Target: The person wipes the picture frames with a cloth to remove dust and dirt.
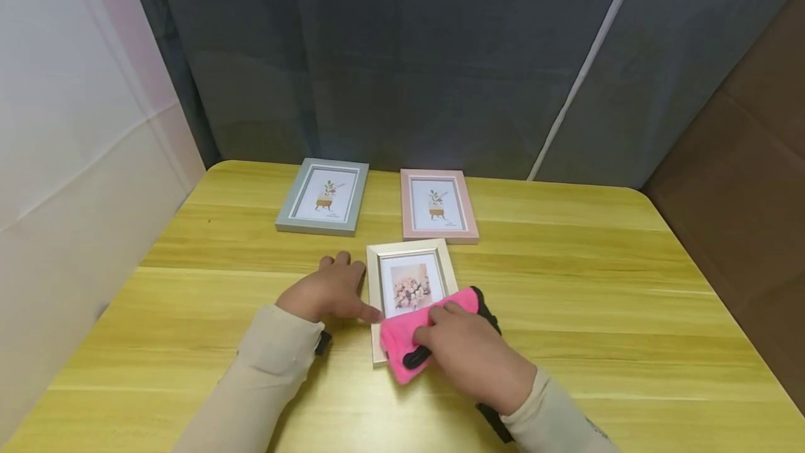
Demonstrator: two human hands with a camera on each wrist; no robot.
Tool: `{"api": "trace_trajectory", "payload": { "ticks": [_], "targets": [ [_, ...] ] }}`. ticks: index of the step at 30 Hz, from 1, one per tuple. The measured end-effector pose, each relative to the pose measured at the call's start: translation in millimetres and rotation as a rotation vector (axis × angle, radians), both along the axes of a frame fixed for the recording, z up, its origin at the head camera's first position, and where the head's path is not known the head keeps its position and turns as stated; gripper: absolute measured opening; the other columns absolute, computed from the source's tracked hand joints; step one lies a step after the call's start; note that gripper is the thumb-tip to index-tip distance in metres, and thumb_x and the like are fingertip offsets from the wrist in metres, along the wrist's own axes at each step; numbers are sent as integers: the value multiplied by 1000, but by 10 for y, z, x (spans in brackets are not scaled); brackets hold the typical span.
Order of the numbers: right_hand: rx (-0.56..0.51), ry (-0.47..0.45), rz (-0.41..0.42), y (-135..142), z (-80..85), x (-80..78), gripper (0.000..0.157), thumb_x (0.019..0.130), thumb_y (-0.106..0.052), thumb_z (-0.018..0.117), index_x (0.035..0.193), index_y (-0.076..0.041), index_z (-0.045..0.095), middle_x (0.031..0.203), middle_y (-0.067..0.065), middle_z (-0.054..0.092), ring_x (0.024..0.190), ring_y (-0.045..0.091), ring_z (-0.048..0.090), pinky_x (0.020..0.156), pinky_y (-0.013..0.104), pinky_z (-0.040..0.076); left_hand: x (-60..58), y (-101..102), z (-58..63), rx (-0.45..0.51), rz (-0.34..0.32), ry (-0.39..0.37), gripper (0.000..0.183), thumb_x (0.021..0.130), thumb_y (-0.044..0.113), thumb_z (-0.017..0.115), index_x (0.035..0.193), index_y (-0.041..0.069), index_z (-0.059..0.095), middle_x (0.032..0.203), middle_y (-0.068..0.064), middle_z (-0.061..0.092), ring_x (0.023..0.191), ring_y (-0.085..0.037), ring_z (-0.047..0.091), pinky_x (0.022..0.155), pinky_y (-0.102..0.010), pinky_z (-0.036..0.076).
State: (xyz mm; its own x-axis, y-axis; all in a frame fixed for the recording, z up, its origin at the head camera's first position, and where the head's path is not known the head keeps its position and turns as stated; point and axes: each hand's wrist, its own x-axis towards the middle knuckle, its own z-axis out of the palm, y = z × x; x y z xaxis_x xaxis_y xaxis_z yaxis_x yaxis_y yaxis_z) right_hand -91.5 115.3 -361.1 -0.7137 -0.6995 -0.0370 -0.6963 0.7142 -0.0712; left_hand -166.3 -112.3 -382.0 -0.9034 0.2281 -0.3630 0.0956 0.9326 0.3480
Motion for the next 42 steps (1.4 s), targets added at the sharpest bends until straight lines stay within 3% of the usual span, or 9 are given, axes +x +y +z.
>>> {"api": "trace_trajectory", "payload": {
  "ticks": [5, 7, 13, 17, 23, 29, 32, 40, 42],
  "targets": [
    [36, -42, -130, 119, 45, -81, 15, 84, -6, 75, 93, -17, 77, 83, -1, 58, 76, 17, 46, 63, 29, 45, 3, -6, -2, 3, 9, -2, 94, 70, 54, 86, 138, -1, 52, 143, -26, 40, 125, -44, 39, 98, -61, 43],
    [33, 5, -83, 81, 13, -67, 14, 84, -6, 75, 92, -17, 76, 83, 0, 58, 75, 17, 47, 62, 28, 46, 8, -10, 2, 8, 17, -7, 93, 69, 53, 86, 137, -1, 52, 142, -26, 41, 123, -43, 40, 97, -60, 44],
    [-29, 208, 201, -172, -154, 53, 15, 87, -12, 72, 99, -22, 72, 89, -3, 56, 83, 14, 50, 74, 27, 48, 33, -1, 22, -5, 17, -13, 90, 72, 52, 84, 137, -1, 53, 137, -23, 44, 118, -40, 43, 91, -57, 48],
    [-66, 221, 238, -237, -212, 74, 22, 90, -10, 68, 107, -23, 71, 94, -4, 55, 90, 14, 51, 81, 26, 47, 41, 14, 49, -1, 10, -20, 89, 73, 52, 82, 137, -1, 53, 136, -23, 45, 120, -39, 42, 92, -56, 48],
    [-67, 82, 140, -153, -143, 14, 23, 90, -11, 70, 110, -22, 73, 91, -3, 57, 86, 13, 54, 76, 24, 48, 41, 23, 72, -3, -20, -1, 88, 74, 52, 82, 136, -3, 53, 135, -24, 45, 122, -42, 41, 95, -57, 46],
    [-12, 5, -84, 57, 1, -82, 7, 83, -12, 77, 87, -18, 76, 78, -2, 56, 71, 16, 48, 60, 29, 44, 37, 17, 57, 16, 0, 0, 91, 70, 51, 86, 136, -3, 53, 141, -27, 41, 123, -44, 41, 96, -60, 45],
    [10, -16, -129, 116, 29, -105, 5, 84, -12, 76, 84, -18, 76, 76, -2, 54, 70, 16, 45, 58, 28, 43, 31, 17, 41, 14, 7, -7, 91, 70, 50, 87, 136, -2, 53, 142, -27, 40, 123, -44, 40, 97, -60, 44],
    [-94, 92, 216, -43, -61, -31, 21, 86, -9, 74, 104, -20, 75, 89, -4, 59, 84, 12, 55, 76, 23, 49, 20, 13, 20, -1, -11, 6, 89, 72, 51, 84, 135, -3, 53, 134, -24, 46, 118, -41, 43, 93, -57, 47],
    [-104, 123, 250, -94, -105, -9, 23, 87, -10, 74, 107, -21, 74, 91, -4, 59, 88, 12, 55, 81, 23, 48, 18, 17, 18, 2, -13, 8, 88, 71, 51, 84, 134, -2, 54, 129, -22, 48, 115, -39, 44, 90, -55, 48]
  ]
}}
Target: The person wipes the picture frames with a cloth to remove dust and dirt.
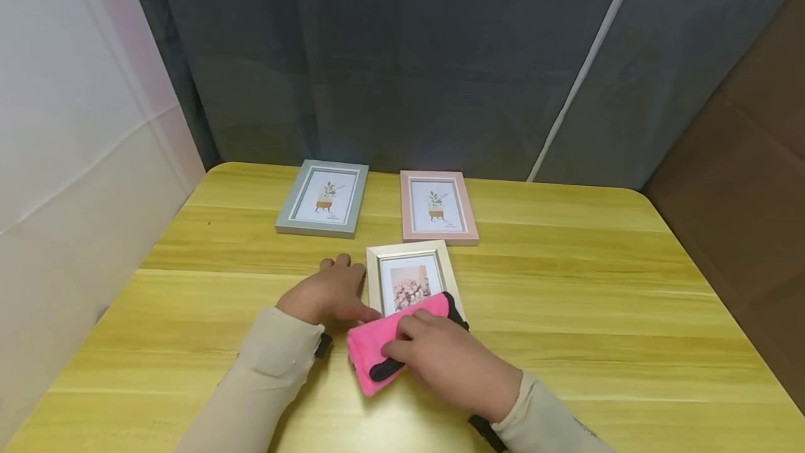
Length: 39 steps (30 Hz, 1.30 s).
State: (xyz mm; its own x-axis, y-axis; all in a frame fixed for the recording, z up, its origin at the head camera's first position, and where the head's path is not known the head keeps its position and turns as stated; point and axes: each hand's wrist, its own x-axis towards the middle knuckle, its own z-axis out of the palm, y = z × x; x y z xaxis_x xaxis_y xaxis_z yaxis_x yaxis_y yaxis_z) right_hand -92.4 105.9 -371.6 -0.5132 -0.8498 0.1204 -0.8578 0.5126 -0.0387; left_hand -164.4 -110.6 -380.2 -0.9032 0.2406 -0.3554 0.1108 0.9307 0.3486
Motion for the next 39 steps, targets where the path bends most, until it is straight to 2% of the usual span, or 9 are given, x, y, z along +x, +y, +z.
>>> {"api": "trace_trajectory", "payload": {
  "ticks": [4, 13, 15, 18, 21, 23, 27, 35, 39],
  "targets": [
    [17, -2, -65, -35, -33, 12, 20, 86, -12, 73, 104, -21, 75, 89, -4, 59, 86, 13, 54, 79, 25, 48, -1, 1, -10, -1, -3, 5, 88, 71, 52, 84, 134, -3, 55, 129, -22, 48, 115, -39, 44, 90, -55, 48],
    [95, -116, -405, 210, 118, -125, 10, 81, -9, 77, 76, -18, 75, 70, -4, 50, 66, 16, 42, 58, 27, 39, 4, -5, -17, 20, 19, -10, 92, 69, 52, 86, 136, -2, 53, 141, -26, 42, 124, -44, 40, 97, -60, 44],
    [97, -104, -373, 207, 121, -130, 9, 82, -11, 77, 77, -18, 75, 72, -4, 52, 67, 16, 43, 59, 27, 41, 8, -20, -20, 18, 21, -13, 92, 69, 51, 86, 136, -2, 53, 140, -25, 43, 123, -43, 41, 97, -60, 44],
    [74, -73, -216, 118, 81, -100, 4, 85, -15, 77, 87, -17, 77, 78, -4, 56, 71, 13, 47, 63, 25, 44, 13, -42, -21, 10, 21, -17, 92, 70, 51, 85, 137, -3, 52, 138, -25, 43, 122, -42, 41, 96, -60, 45],
    [37, -22, -56, -3, 10, -51, 13, 87, -14, 75, 98, -20, 76, 85, -5, 58, 77, 11, 50, 70, 22, 46, 13, -55, -27, 4, 8, -12, 92, 71, 53, 84, 136, -3, 53, 134, -23, 46, 118, -40, 43, 93, -58, 47],
    [19, -4, -18, -51, -24, -26, 18, 87, -13, 75, 104, -21, 75, 88, -6, 58, 81, 10, 51, 74, 21, 46, 13, -52, -27, 3, 1, -5, 91, 71, 54, 83, 135, -3, 54, 131, -22, 47, 116, -39, 44, 91, -56, 48],
    [7, -25, -67, -17, -17, -33, 19, 85, -12, 76, 102, -21, 76, 86, -6, 57, 82, 11, 53, 75, 22, 47, 9, -36, -23, 3, 0, 1, 90, 71, 54, 83, 135, -3, 54, 131, -22, 47, 116, -40, 44, 92, -56, 48],
    [105, -190, -389, 274, 181, -164, 12, 80, -7, 79, 84, -18, 77, 78, -7, 56, 74, 14, 50, 65, 28, 46, 2, -13, -6, 16, 8, 7, 93, 70, 53, 85, 137, -2, 53, 139, -26, 43, 122, -43, 42, 97, -59, 45],
    [86, -137, -281, 236, 146, -149, 7, 82, -10, 78, 83, -17, 76, 77, -6, 55, 71, 13, 49, 64, 26, 45, 4, -16, -11, 14, 16, -2, 92, 70, 52, 86, 137, -2, 53, 139, -26, 43, 121, -42, 42, 96, -59, 45]
  ]
}}
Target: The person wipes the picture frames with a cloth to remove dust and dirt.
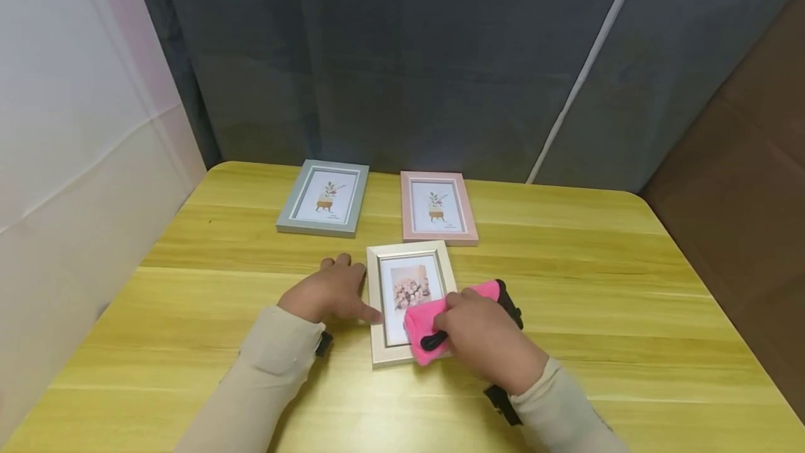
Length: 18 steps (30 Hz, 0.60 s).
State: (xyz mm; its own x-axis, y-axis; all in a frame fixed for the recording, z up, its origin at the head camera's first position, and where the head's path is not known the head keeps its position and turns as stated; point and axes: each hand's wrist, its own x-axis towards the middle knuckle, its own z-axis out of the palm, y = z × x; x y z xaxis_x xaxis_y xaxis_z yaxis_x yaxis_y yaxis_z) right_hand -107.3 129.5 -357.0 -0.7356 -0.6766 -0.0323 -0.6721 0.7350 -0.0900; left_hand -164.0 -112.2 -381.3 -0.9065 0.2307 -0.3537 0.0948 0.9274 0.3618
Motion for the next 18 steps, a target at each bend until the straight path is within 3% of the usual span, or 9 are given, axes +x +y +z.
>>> {"api": "trace_trajectory", "payload": {
  "ticks": [4, 7, 11, 18],
  "targets": [
    [-79, 63, 215, -144, -99, 52, 10, 84, -10, 76, 91, -17, 76, 80, -6, 56, 74, 11, 50, 68, 23, 45, -3, -12, -11, -18, -9, -2, 90, 72, 52, 84, 137, -2, 53, 135, -24, 45, 119, -41, 43, 95, -57, 46],
    [-111, 77, 286, -226, -158, 87, 18, 85, -10, 76, 101, -19, 76, 89, -6, 60, 83, 11, 54, 78, 22, 47, -5, -15, -15, -25, -18, -2, 88, 73, 52, 83, 136, -2, 54, 133, -22, 47, 119, -40, 43, 93, -56, 47],
    [-117, 26, 245, -202, -148, 81, 22, 86, -8, 75, 105, -19, 77, 91, -7, 60, 89, 11, 56, 83, 24, 48, -2, -4, -6, -15, -21, 5, 89, 71, 53, 83, 135, -1, 54, 133, -22, 47, 119, -41, 43, 93, -56, 47],
    [-74, -61, 55, 97, -2, -55, 16, 80, -3, 78, 86, -17, 77, 79, -9, 56, 77, 10, 52, 74, 27, 48, -1, -7, -7, 5, -7, 4, 93, 70, 52, 85, 138, -1, 52, 142, -26, 41, 125, -44, 40, 98, -61, 43]
  ]
}}
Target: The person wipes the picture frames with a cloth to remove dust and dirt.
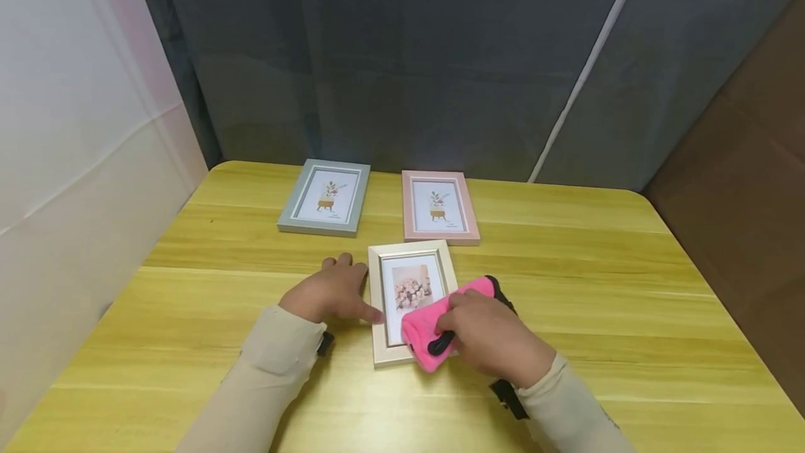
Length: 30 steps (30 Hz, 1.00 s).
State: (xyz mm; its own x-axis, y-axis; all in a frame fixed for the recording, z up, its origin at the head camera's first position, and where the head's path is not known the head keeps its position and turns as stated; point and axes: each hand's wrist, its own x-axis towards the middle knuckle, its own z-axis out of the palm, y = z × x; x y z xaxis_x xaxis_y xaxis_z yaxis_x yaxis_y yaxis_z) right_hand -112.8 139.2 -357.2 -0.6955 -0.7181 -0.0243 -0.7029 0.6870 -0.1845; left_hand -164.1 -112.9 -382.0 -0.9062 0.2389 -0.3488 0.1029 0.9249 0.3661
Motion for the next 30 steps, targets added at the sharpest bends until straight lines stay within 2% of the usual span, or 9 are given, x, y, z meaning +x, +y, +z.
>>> {"api": "trace_trajectory", "payload": {
  "ticks": [4, 6, 10, 12, 14, 16, 18, 22, 30],
  "targets": [
    [-120, -4, 15, 294, 32, -204, 17, 83, 2, 73, 88, -14, 77, 83, -7, 59, 79, 10, 54, 76, 30, 50, -5, -6, -15, -1, -9, -4, 94, 70, 53, 85, 139, -1, 51, 143, -27, 40, 126, -45, 39, 98, -60, 43],
    [-203, 27, -21, 506, 60, -327, 20, 84, 5, 71, 94, -11, 77, 87, -4, 61, 82, 13, 56, 77, 33, 51, -11, -9, -21, 2, -15, -3, 95, 70, 53, 85, 140, -1, 50, 144, -26, 40, 127, -45, 39, 98, -60, 43],
    [-323, 190, -250, 1021, 62, -565, 23, 85, 9, 67, 103, -4, 76, 93, 7, 62, 87, 26, 59, 80, 45, 51, -29, -42, -21, 8, -30, -6, 94, 71, 52, 85, 141, -1, 50, 143, -25, 41, 129, -45, 39, 99, -60, 42],
    [-354, 288, -393, 1284, -11, -660, 26, 85, 12, 65, 106, 0, 74, 96, 14, 61, 91, 34, 57, 83, 52, 49, -35, -66, -24, 12, -31, -10, 95, 71, 51, 86, 141, -1, 50, 144, -25, 40, 129, -45, 38, 99, -61, 42],
    [-367, 332, -532, 1521, -127, -735, 27, 85, 13, 61, 109, 4, 72, 99, 21, 60, 95, 42, 55, 85, 57, 46, -40, -93, -34, 17, -27, -12, 96, 70, 51, 86, 143, 0, 49, 146, -25, 39, 131, -46, 37, 101, -62, 40],
    [-328, 291, -642, 1719, -260, -775, 30, 86, 11, 58, 114, 8, 69, 104, 28, 59, 98, 48, 54, 86, 60, 44, -41, -126, -46, 26, -20, -16, 99, 71, 50, 86, 146, 0, 45, 149, -25, 37, 134, -48, 34, 103, -63, 38],
    [-265, 183, -705, 1856, -367, -792, 33, 88, 9, 55, 119, 10, 65, 110, 33, 57, 102, 52, 53, 90, 63, 43, -44, -158, -51, 37, -9, -21, 104, 71, 48, 86, 151, 2, 38, 153, -26, 33, 137, -49, 31, 105, -64, 35],
    [-146, -18, -698, 1983, -444, -818, 38, 89, 7, 52, 126, 13, 58, 117, 40, 53, 109, 55, 51, 95, 66, 40, -46, -206, -46, 57, -1, -28, 113, 72, 45, 87, 157, 5, 24, 156, -27, 28, 139, -51, 26, 106, -66, 31],
    [-115, -78, -701, 1972, -398, -827, 40, 90, 4, 55, 129, 12, 56, 120, 40, 49, 111, 54, 49, 98, 66, 37, 6, -184, -18, 59, -8, -54, 109, 73, 42, 87, 156, 5, 27, 156, -28, 27, 140, -52, 26, 108, -66, 28]
  ]
}}
